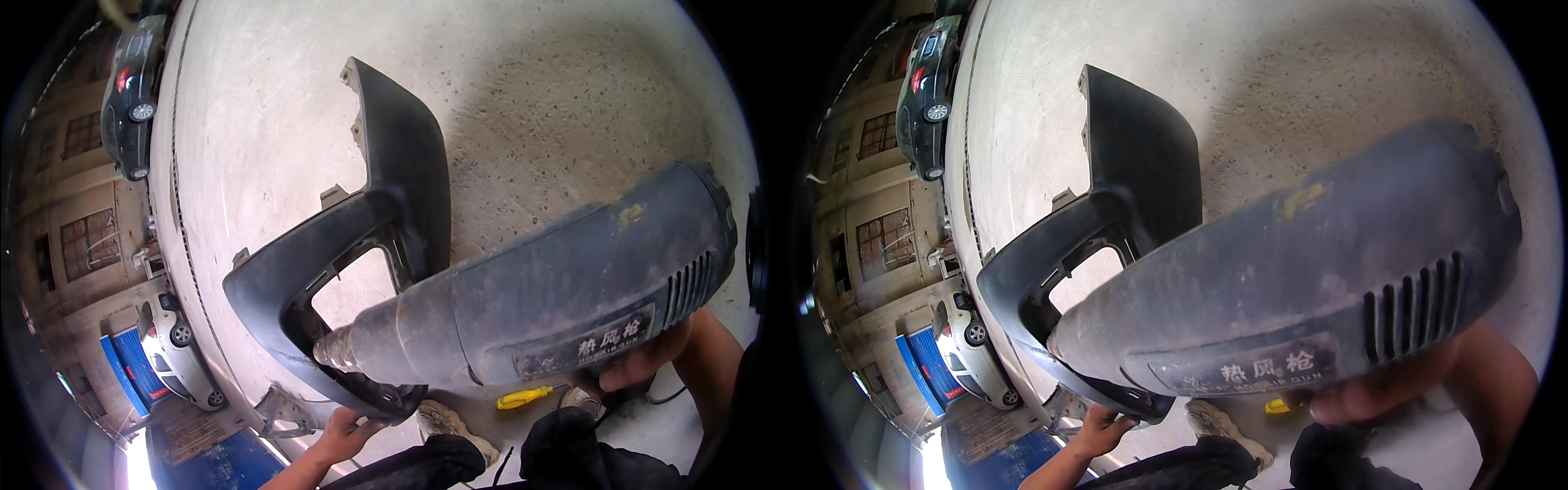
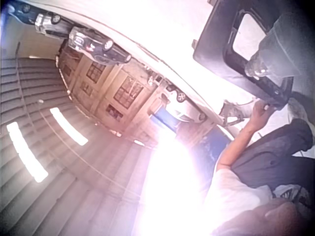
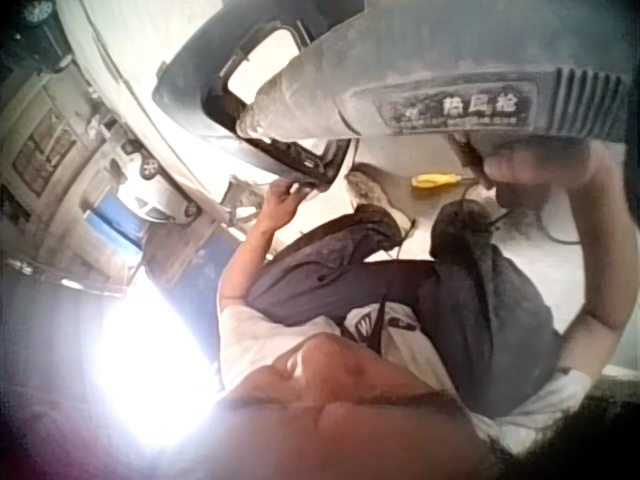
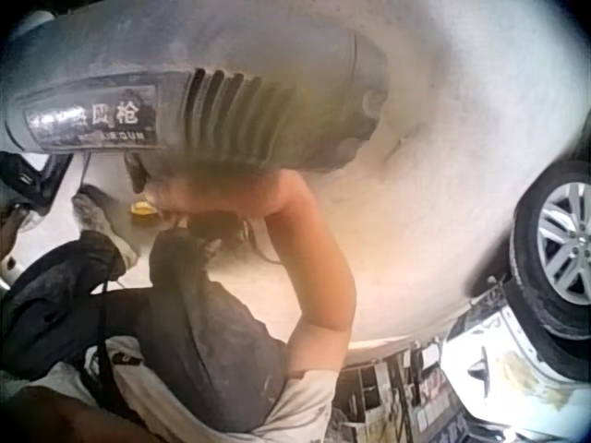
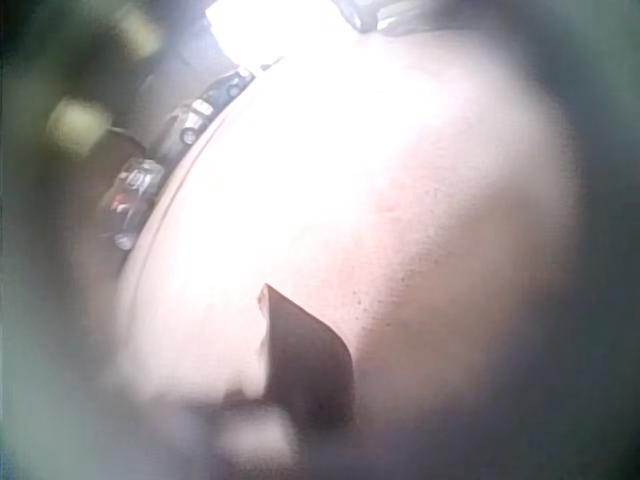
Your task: The person uses a heat gun to soften a black plastic car bumper and a screwdriver to pry and separate a smaller plastic trim piece from it. The person repeatedly applies heat and uses the screwdriver to work along the edges of the trim piece, eventually detaching it from the main bumper assembly.
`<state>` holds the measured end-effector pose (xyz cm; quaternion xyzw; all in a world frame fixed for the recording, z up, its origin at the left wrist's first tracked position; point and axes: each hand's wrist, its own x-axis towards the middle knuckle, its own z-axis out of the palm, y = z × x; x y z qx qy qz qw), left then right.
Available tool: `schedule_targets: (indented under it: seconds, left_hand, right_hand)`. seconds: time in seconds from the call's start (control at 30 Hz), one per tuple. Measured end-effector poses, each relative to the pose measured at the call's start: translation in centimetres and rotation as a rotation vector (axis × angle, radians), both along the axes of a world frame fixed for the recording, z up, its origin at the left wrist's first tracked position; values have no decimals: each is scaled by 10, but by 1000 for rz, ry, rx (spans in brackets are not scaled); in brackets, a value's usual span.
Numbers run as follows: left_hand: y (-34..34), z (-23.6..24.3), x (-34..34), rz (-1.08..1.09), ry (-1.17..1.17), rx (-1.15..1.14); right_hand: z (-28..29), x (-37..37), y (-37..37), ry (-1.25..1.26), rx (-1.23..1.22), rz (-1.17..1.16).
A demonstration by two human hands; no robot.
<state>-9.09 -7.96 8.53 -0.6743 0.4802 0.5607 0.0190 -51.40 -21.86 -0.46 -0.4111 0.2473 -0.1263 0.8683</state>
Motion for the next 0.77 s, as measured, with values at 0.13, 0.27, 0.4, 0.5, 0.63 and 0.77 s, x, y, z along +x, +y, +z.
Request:
schedule_targets:
  seconds: [0.13, 0.27, 0.4, 0.5, 0.63, 0.77]
  left_hand:
    - [5, -3, 6, 0, -9, 2]
    - [5, -1, 5, -34, -20, 0]
    - [4, 0, 5, -44, -21, -26]
    - [4, 0, 4, -35, -27, -14]
    - [5, -4, 9, -41, 1, 9]
    - [8, -7, 10, -39, 13, -38]
  right_hand:
    - [-2, 0, -2, -76, 38, -39]
    - [-9, -1, 3, -7, -86, -28]
    - [-40, -16, 21, -130, -241, 35]
    - [-101, -27, 54, -421, -218, -53]
    - [31, -2, -5, 127, -468, 79]
    - [42, 31, 47, 230, -502, 28]
